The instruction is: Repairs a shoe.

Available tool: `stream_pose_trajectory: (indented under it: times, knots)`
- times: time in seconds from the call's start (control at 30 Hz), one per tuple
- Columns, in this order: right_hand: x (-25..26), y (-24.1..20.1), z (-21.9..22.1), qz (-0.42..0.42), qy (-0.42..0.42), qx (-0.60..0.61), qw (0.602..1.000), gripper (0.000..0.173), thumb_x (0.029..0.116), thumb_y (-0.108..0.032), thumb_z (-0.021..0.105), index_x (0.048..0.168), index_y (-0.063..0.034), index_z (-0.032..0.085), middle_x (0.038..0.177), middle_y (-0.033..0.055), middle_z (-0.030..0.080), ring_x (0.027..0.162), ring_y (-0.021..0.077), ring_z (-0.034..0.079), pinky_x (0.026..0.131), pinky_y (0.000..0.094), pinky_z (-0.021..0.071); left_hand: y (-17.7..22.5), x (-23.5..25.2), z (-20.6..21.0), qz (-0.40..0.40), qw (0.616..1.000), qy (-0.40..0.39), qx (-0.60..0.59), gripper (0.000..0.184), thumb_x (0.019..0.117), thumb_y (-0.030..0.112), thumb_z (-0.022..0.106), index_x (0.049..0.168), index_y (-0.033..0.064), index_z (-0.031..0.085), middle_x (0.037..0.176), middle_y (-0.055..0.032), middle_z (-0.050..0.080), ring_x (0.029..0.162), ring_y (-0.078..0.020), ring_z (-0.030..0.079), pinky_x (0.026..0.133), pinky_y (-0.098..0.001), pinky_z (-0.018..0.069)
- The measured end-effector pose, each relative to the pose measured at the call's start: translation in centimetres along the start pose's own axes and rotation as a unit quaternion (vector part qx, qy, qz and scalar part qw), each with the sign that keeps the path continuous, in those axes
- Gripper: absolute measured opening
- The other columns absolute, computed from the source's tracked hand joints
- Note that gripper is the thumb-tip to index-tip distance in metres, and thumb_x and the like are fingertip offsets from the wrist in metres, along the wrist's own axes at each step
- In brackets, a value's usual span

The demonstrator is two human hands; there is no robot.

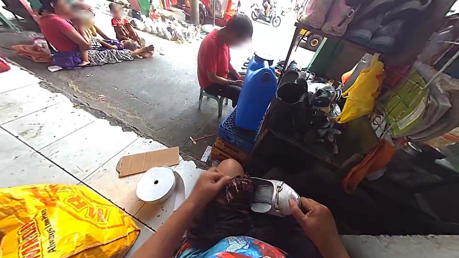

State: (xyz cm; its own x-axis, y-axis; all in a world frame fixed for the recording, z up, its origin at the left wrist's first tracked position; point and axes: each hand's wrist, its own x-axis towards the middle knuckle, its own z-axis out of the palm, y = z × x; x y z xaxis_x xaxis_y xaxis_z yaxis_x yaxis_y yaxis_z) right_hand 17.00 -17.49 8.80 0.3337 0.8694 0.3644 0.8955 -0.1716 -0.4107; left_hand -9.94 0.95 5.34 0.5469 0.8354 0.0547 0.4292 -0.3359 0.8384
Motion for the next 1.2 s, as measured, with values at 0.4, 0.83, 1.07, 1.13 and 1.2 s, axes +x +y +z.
stream_pose_trajectory:
  times: [0.4,0.83,1.07,1.13,1.2]
  knots:
    - [5.3,-1.0,2.2,-0.081,0.110,-0.086,0.987,0.051,0.0925,-0.039,0.053,0.060,0.0001,0.060,0.056,0.0138,0.057,0.054,0.0328,0.064,0.046,0.0482,0.0488,7.6,7.5,8.7,-0.036,0.892,-0.259,-0.369,0.071,0.0988,0.021,0.061,0.158,0.0054,0.026,0.123,-0.0179,0.063,0.101,-0.0195,0.067,0.092,-0.0400,0.0552]
    - [0.3,0.7,1.8,0.099,-0.155,0.310,0.933,0.040,0.0866,-0.040,0.079,0.085,-0.0015,0.071,0.080,0.0044,0.066,0.073,0.0099,0.060,0.069,0.0336,0.0523,2.3,4.5,12.6,-0.057,0.769,-0.354,-0.529,0.100,0.0688,0.045,0.091,0.153,0.0195,0.043,0.126,0.0024,0.067,0.095,-0.0082,0.069,0.081,-0.0289,0.0598]
    - [-0.1,5.5,0.8,0.156,0.070,0.356,0.919,0.028,0.1016,-0.029,0.061,0.102,-0.0022,0.069,0.099,0.0001,0.064,0.071,-0.0025,0.057,0.062,0.0158,0.0503,1.3,3.6,12.2,-0.025,0.719,-0.344,-0.604,0.072,0.0818,0.041,0.084,0.147,0.0301,0.055,0.128,0.0015,0.068,0.105,-0.0104,0.069,0.090,-0.0328,0.0597]
    - [-0.6,5.5,2.5,0.209,0.126,0.422,0.873,0.016,0.1039,-0.021,0.057,0.102,-0.0073,0.065,0.089,-0.0076,0.065,0.061,-0.0045,0.056,0.053,0.0136,0.0493,0.7,4.1,12.2,-0.001,0.706,-0.365,-0.607,0.069,0.0824,0.038,0.083,0.146,0.0278,0.057,0.129,0.0013,0.068,0.107,-0.0100,0.068,0.092,-0.0323,0.0585]
    - [-1.6,4.9,4.9,0.261,0.152,0.460,0.835,0.013,0.1044,-0.019,0.056,0.108,-0.0078,0.062,0.090,-0.0075,0.065,0.067,-0.0017,0.060,0.059,0.0170,0.0533,0.4,4.2,12.0,0.013,0.708,-0.371,-0.600,0.069,0.0840,0.038,0.082,0.147,0.0267,0.056,0.133,0.0025,0.066,0.108,-0.0081,0.067,0.094,-0.0301,0.0574]
